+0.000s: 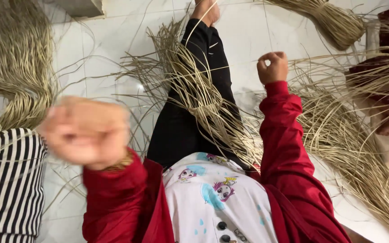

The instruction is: The person is weaving long, thin strips of dried plant material into a bundle, sitting on the floor and using their hands to thread and pull the strips.

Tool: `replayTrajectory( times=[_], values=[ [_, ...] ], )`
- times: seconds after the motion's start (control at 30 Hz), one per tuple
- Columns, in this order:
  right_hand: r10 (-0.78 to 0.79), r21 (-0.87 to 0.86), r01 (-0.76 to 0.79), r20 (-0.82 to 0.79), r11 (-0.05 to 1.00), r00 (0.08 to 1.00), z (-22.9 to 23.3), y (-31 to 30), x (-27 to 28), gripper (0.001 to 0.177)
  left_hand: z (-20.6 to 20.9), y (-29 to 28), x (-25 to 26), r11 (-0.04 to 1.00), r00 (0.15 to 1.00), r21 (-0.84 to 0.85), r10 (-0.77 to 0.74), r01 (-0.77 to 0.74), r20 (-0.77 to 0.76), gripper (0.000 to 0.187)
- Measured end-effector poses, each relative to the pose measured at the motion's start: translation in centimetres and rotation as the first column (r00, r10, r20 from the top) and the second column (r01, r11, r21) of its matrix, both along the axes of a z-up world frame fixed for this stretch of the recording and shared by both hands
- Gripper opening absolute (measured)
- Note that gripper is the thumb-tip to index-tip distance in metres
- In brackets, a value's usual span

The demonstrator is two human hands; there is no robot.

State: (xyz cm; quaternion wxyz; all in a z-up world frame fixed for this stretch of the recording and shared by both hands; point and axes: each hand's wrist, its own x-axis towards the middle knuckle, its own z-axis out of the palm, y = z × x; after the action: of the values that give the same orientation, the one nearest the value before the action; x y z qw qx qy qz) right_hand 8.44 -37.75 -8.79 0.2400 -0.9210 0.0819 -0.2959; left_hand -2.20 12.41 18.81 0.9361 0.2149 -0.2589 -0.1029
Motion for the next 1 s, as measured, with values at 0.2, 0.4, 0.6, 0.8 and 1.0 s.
replayTrajectory(
  times=[0.2, 0.4, 0.6, 0.8, 1.0],
  values=[
    [0.39, 0.193, -0.351, -0.23, 0.916, 0.892, 13.6, 13.0, -5.9, 0.011, -0.5, -6.5, 3.9, 0.569, 0.656, 0.347, 0.531, -0.745, 0.537, 0.036],
    [0.571, 0.163, -0.55, -0.136, 0.819, 0.81, 22.8, 20.1, -11.0, 0.007, -7.0, -11.8, 3.1, -0.051, 0.597, 0.596, -0.008, -0.801, 0.802, 0.034],
    [0.52, 0.259, -0.473, -0.158, 0.842, 0.839, 19.1, 18.4, -8.8, 0.007, -8.0, -12.2, 2.4, 0.358, 0.793, 0.71, 0.198, -0.606, 0.577, 0.047],
    [0.224, 0.197, -0.156, -0.395, 0.968, 0.891, 10.3, 9.5, -4.7, 0.015, -4.4, -6.2, 1.7, 0.735, 0.924, 0.559, 0.293, -0.383, 0.248, 0.025],
    [-0.094, 0.034, 0.127, -0.489, 0.991, 0.867, 6.4, -0.1, -4.7, 0.012, -2.1, 8.1, 2.4, 0.898, 0.897, 0.028, 0.441, -0.44, -0.032, 0.023]
  ],
)
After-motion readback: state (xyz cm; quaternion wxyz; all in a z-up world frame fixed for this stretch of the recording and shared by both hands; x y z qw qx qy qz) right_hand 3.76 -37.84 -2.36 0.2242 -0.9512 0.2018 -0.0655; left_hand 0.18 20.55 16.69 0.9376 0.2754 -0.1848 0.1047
